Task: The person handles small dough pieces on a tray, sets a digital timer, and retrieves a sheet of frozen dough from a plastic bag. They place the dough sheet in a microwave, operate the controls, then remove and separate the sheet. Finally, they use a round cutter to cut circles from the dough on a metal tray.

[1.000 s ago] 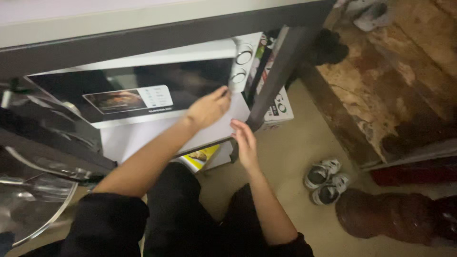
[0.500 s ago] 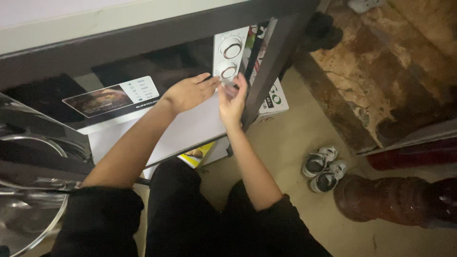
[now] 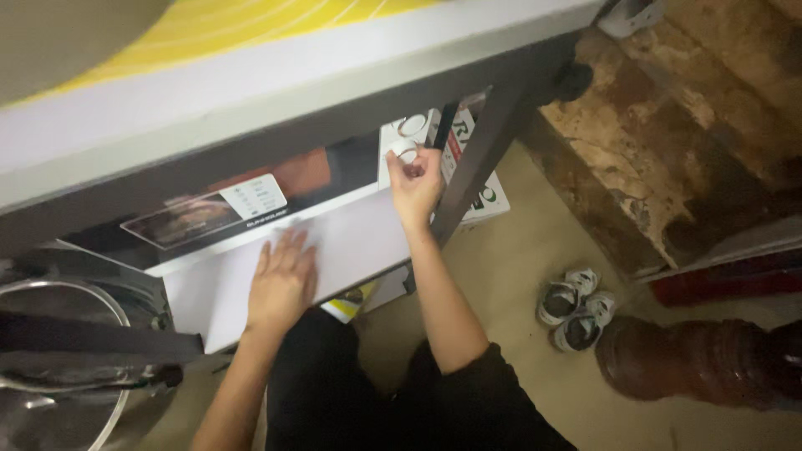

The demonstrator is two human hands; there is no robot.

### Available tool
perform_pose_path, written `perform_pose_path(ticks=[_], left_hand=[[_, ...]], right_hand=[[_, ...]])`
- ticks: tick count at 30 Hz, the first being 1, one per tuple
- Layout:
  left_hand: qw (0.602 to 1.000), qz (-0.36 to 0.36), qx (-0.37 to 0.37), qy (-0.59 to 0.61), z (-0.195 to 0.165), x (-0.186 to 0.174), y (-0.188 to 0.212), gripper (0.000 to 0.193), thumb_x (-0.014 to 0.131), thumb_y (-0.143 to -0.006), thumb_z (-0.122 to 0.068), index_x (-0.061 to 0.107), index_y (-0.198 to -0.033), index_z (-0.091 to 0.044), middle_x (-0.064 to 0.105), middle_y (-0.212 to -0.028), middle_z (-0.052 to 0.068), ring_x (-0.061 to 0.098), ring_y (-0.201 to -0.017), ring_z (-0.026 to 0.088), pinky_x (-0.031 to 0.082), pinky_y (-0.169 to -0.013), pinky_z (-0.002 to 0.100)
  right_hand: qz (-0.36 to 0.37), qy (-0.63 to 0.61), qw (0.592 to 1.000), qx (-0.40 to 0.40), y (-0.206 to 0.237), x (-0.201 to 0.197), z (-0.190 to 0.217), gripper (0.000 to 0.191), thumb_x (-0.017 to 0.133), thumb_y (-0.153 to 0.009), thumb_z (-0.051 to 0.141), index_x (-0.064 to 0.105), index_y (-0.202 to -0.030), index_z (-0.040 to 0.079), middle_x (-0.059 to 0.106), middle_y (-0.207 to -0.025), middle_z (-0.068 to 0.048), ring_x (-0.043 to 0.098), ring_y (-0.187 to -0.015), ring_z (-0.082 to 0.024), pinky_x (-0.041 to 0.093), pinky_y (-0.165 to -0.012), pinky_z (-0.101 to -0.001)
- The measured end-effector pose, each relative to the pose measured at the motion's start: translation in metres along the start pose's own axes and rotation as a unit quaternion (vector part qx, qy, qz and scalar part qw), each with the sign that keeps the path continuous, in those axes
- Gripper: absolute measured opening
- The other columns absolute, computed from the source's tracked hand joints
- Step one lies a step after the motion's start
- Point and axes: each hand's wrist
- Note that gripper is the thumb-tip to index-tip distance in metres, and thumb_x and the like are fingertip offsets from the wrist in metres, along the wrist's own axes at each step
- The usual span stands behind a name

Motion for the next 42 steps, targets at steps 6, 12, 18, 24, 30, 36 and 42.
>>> perform_pose_path(ticks=[6,12,18,24,30,36,42], left_hand=[[0.995,-0.057,-0.085,-0.007,0.002,0.005,0.018,0.029,0.065,-0.085,-0.02,0.069,-0.109,-0.004,0.064,-0.132,0.017,0.055,-0.131,0.037,0.041,-0.11,0.055],[0.996,-0.072,-0.059,-0.009,0.007,0.012,0.021,0.024,0.066,-0.086,-0.02,0.068,-0.102,-0.003,0.066,-0.124,0.017,0.059,-0.122,0.036,0.046,-0.106,0.05],[0.992,-0.046,-0.105,0.053,0.006,0.015,0.023,0.016,0.065,-0.09,-0.018,0.068,-0.099,-0.005,0.068,-0.114,0.014,0.062,-0.111,0.034,0.05,-0.1,0.046],[0.989,-0.107,-0.096,0.023,0.006,0.017,0.025,0.028,0.069,-0.085,-0.024,0.066,-0.104,-0.003,0.062,-0.123,0.021,0.056,-0.113,0.039,0.045,-0.1,0.05],[0.987,-0.076,-0.134,0.039,0.008,0.019,0.027,0.03,0.069,-0.088,-0.027,0.067,-0.108,-0.005,0.062,-0.113,0.017,0.057,-0.107,0.038,0.045,-0.093,0.049],[0.987,-0.086,-0.133,0.04,0.012,0.026,0.026,0.038,0.069,-0.088,-0.029,0.065,-0.115,-0.002,0.062,-0.113,0.016,0.057,-0.107,0.036,0.046,-0.094,0.048],[0.985,-0.083,-0.147,0.036,0.009,0.023,0.025,0.044,0.068,-0.087,-0.026,0.062,-0.122,-0.001,0.062,-0.112,0.017,0.057,-0.106,0.037,0.045,-0.095,0.049]], right_hand=[[0.017,-0.044,0.999,-0.004,0.006,0.0,0.0,0.035,0.084,-0.083,0.013,0.055,-0.101,0.004,0.061,-0.077,0.0,0.06,-0.068,-0.008,0.049,-0.064,-0.0254],[0.055,-0.006,0.998,0.019,0.005,-0.006,0.01,0.037,0.083,-0.084,0.015,0.055,-0.106,0.004,0.064,-0.078,-0.002,0.063,-0.068,-0.01,0.052,-0.065,-0.0262],[0.19,0.104,0.972,-0.093,0.036,-0.035,0.009,0.037,0.077,-0.082,0.012,0.057,-0.112,0.003,0.065,-0.097,-0.012,0.065,-0.09,-0.027,0.054,-0.081,-0.0388],[0.289,0.244,0.876,-0.298,0.064,-0.064,0.013,0.02,0.073,-0.081,0.015,0.063,-0.096,0.006,0.061,-0.112,-0.018,0.055,-0.106,-0.036,0.047,-0.091,-0.0467],[0.358,0.237,0.867,-0.251,0.062,-0.061,0.011,0.009,0.071,-0.085,0.013,0.066,-0.091,0.008,0.062,-0.099,-0.01,0.056,-0.102,-0.035,0.048,-0.089,-0.0462],[0.359,0.224,0.873,-0.243,0.061,-0.061,0.006,0.007,0.071,-0.085,0.011,0.067,-0.09,0.008,0.063,-0.1,-0.009,0.057,-0.103,-0.034,0.048,-0.091,-0.0454],[0.29,0.235,0.864,-0.337,0.064,-0.06,0.008,0.012,0.073,-0.077,0.012,0.064,-0.084,0.008,0.059,-0.112,-0.015,0.056,-0.104,-0.036,0.046,-0.09,-0.0471]])
Point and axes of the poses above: each hand's wrist, its own y-axis away from the middle knuckle, its own x-axis out of the palm, z = x × y
